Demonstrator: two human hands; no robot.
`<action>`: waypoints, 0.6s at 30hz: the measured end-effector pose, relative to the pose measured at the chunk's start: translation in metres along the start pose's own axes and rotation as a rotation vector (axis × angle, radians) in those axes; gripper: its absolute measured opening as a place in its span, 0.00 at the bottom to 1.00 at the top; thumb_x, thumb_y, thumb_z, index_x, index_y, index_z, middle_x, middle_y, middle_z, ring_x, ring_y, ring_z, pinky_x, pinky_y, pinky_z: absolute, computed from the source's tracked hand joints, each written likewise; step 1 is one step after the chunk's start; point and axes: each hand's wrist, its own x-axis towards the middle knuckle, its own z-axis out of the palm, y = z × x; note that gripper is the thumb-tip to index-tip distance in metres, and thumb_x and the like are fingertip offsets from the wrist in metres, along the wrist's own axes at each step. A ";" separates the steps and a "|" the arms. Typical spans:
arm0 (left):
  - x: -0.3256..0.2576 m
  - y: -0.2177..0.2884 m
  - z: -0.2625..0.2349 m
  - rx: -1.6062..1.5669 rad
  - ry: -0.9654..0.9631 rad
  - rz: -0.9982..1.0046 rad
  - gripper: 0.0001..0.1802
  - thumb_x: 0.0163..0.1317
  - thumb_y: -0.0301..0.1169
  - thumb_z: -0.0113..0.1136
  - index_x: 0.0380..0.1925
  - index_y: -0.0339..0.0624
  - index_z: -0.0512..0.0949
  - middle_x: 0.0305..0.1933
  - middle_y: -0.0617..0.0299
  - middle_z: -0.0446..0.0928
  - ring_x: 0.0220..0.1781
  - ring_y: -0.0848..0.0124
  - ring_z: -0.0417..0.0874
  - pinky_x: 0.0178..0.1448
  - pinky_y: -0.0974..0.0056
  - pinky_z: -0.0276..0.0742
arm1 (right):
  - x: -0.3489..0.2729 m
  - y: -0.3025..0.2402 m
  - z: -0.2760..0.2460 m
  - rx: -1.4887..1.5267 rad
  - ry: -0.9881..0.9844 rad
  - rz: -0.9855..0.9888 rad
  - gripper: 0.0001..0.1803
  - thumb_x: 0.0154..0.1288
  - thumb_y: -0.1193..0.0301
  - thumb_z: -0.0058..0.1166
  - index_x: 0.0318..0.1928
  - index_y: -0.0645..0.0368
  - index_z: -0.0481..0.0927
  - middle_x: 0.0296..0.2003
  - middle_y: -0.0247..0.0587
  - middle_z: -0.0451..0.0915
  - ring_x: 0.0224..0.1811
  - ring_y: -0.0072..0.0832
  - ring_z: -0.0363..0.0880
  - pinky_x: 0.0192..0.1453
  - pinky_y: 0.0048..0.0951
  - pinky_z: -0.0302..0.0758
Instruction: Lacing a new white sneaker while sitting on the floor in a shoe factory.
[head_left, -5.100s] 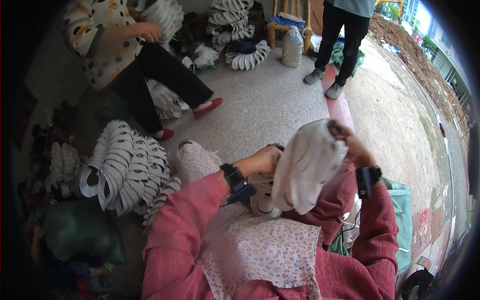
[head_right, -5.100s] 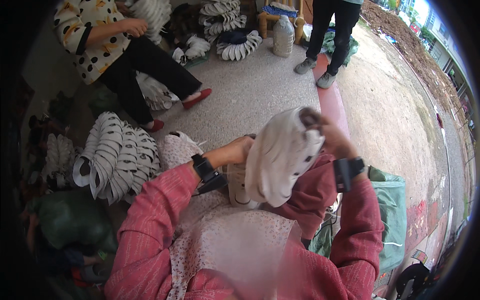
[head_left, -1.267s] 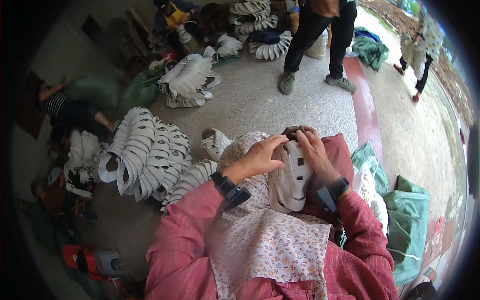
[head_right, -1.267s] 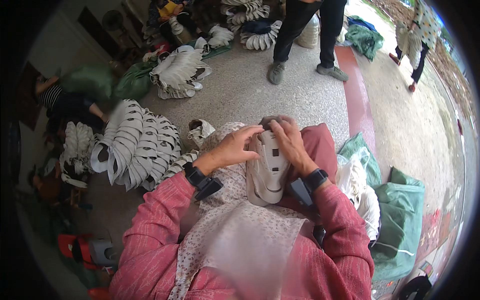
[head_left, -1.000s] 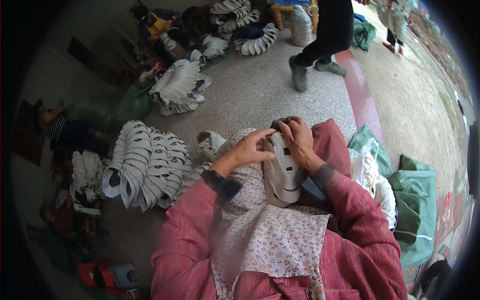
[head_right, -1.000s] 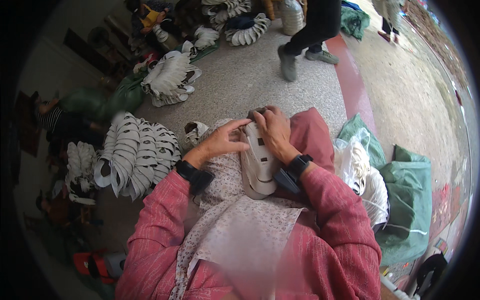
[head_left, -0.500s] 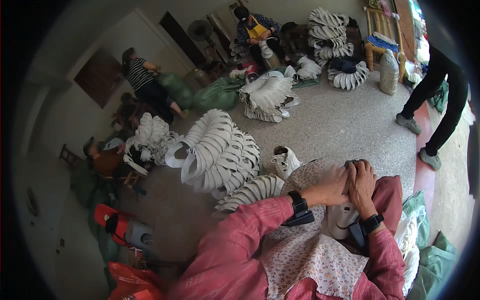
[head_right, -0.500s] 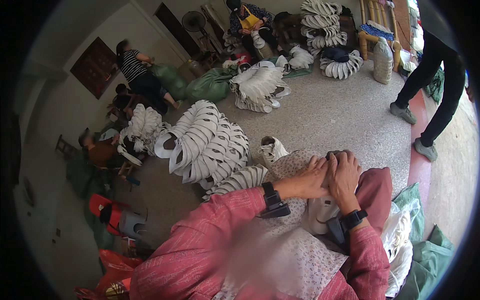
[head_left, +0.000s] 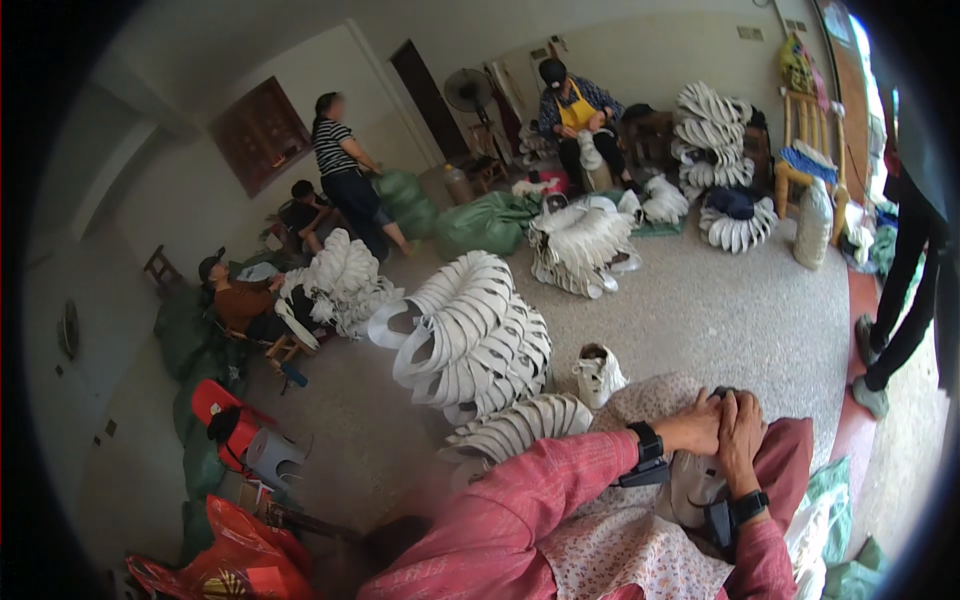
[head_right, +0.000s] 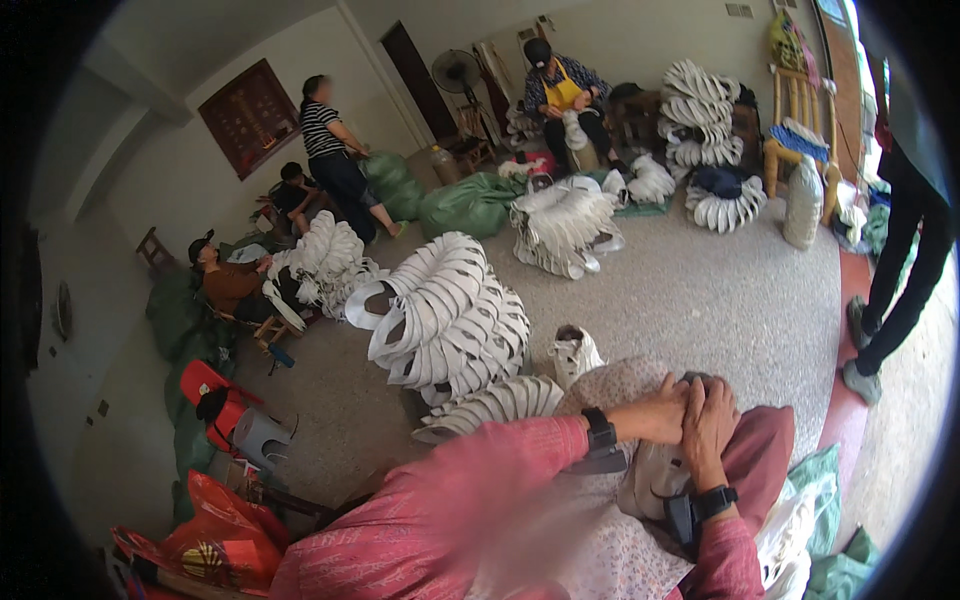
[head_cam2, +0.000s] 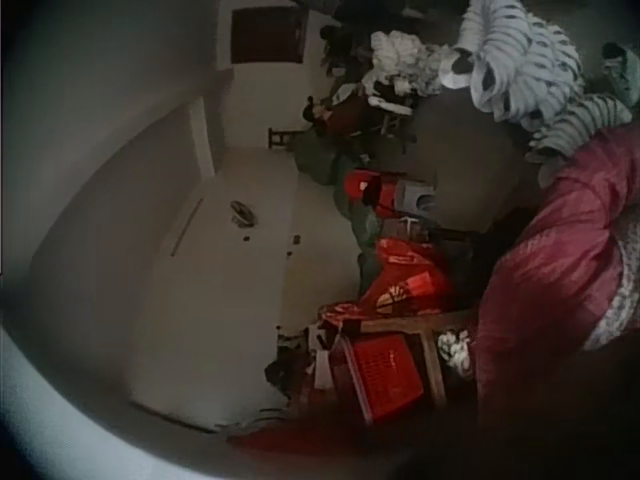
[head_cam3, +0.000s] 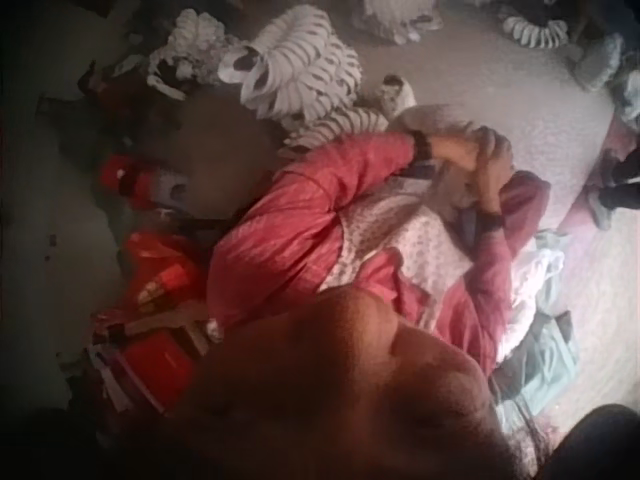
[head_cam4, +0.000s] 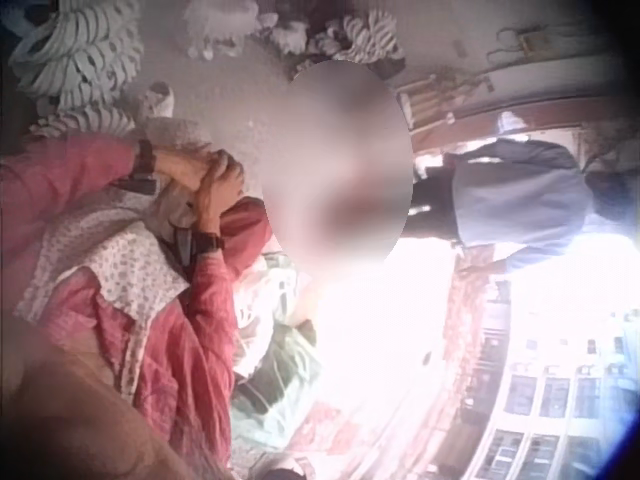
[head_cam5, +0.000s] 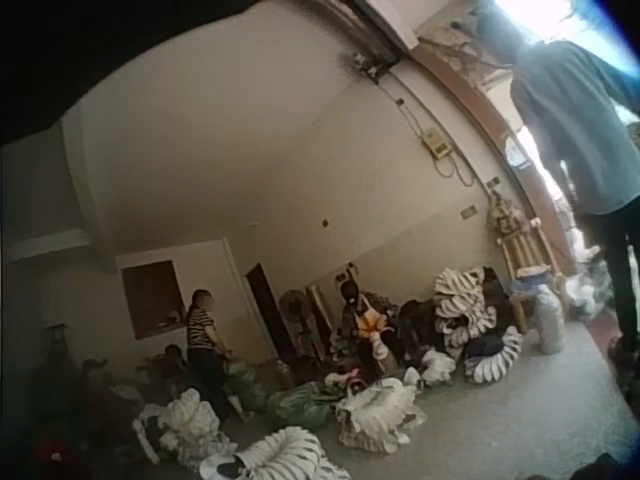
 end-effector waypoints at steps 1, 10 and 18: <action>0.000 0.004 -0.004 -0.035 -0.034 0.005 0.25 0.61 0.42 0.52 0.57 0.43 0.75 0.58 0.45 0.74 0.62 0.49 0.69 0.70 0.37 0.52 | 0.000 -0.001 0.002 -0.018 0.012 0.026 0.19 0.74 0.56 0.43 0.50 0.57 0.77 0.53 0.44 0.77 0.59 0.44 0.73 0.59 0.45 0.67; -0.002 0.006 -0.002 0.060 0.100 0.057 0.26 0.61 0.44 0.56 0.55 0.42 0.75 0.56 0.48 0.75 0.59 0.52 0.70 0.65 0.44 0.58 | 0.003 -0.005 0.004 0.028 0.013 0.091 0.20 0.75 0.56 0.43 0.51 0.58 0.78 0.53 0.44 0.78 0.58 0.42 0.74 0.59 0.42 0.67; -0.028 -0.022 -0.005 -0.802 0.246 -0.129 0.45 0.47 0.39 0.75 0.63 0.35 0.63 0.59 0.44 0.68 0.62 0.48 0.71 0.67 0.52 0.70 | -0.006 0.017 0.005 0.667 0.067 0.206 0.20 0.74 0.59 0.49 0.50 0.66 0.78 0.51 0.53 0.79 0.54 0.41 0.78 0.58 0.36 0.73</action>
